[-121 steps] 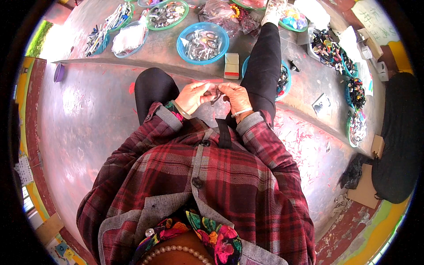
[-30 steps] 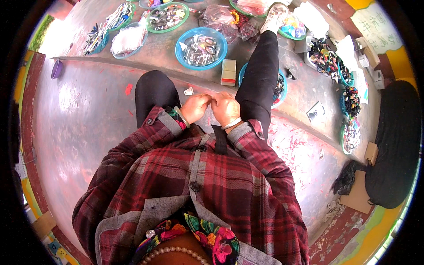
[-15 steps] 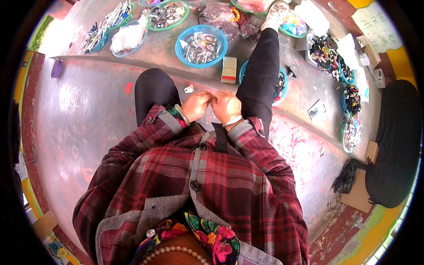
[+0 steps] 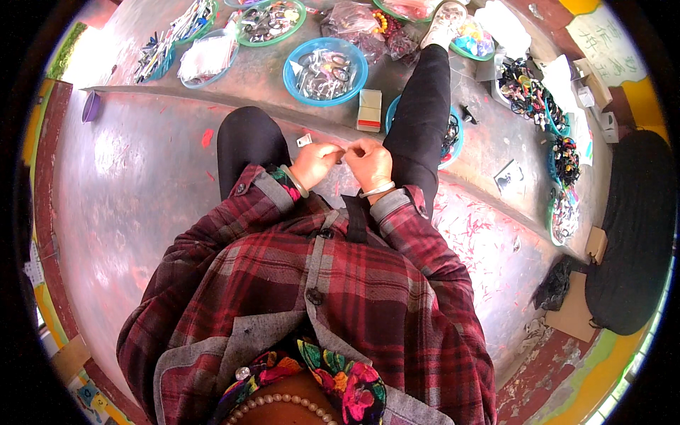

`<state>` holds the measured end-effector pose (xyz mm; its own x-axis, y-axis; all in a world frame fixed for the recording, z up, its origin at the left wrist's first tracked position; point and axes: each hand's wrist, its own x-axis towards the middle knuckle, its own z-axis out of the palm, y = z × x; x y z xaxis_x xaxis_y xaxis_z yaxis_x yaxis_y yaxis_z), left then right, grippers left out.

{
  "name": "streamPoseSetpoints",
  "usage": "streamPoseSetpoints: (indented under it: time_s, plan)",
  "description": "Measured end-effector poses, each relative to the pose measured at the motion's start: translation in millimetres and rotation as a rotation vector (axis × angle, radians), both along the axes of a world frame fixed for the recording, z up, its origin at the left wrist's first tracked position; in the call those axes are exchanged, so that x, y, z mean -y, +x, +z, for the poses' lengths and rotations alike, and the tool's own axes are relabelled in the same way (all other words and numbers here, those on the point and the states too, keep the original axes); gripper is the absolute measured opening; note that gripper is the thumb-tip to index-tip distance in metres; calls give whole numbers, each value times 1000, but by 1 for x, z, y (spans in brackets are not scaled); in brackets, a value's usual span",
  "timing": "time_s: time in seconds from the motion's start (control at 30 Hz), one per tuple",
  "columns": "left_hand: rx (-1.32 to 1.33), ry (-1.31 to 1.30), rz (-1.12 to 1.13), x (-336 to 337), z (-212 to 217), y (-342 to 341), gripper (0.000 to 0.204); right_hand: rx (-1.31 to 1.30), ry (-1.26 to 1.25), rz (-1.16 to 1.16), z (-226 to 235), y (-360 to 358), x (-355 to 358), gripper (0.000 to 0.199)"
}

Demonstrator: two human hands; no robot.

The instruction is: The person sits on the floor and packs small hair accessories into clear plastic bags. They pick up items from nearby bowls, place them into bags, and seal them by hand. The person handles various items including hair clips and hair ties, organizing them into individual packages.

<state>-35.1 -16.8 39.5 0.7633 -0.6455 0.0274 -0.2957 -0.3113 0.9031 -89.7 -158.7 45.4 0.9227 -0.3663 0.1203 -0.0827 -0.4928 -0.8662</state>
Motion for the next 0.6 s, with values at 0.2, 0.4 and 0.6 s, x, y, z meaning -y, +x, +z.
streamPoseSetpoints:
  time_s: [0.2, 0.4, 0.6]
  plan:
    - [-863, -488, 187, -2, -14, 6, 22, -30, 586, -46, 10, 2, 7, 5]
    - [-983, -572, 227, -5, 3, 11, 19, 32, 793, -97, 24, -3, 26, 4]
    - [-1055, -689, 236, -12, -14, 17, 17, 208, 841, -155, 52, -24, 87, 3]
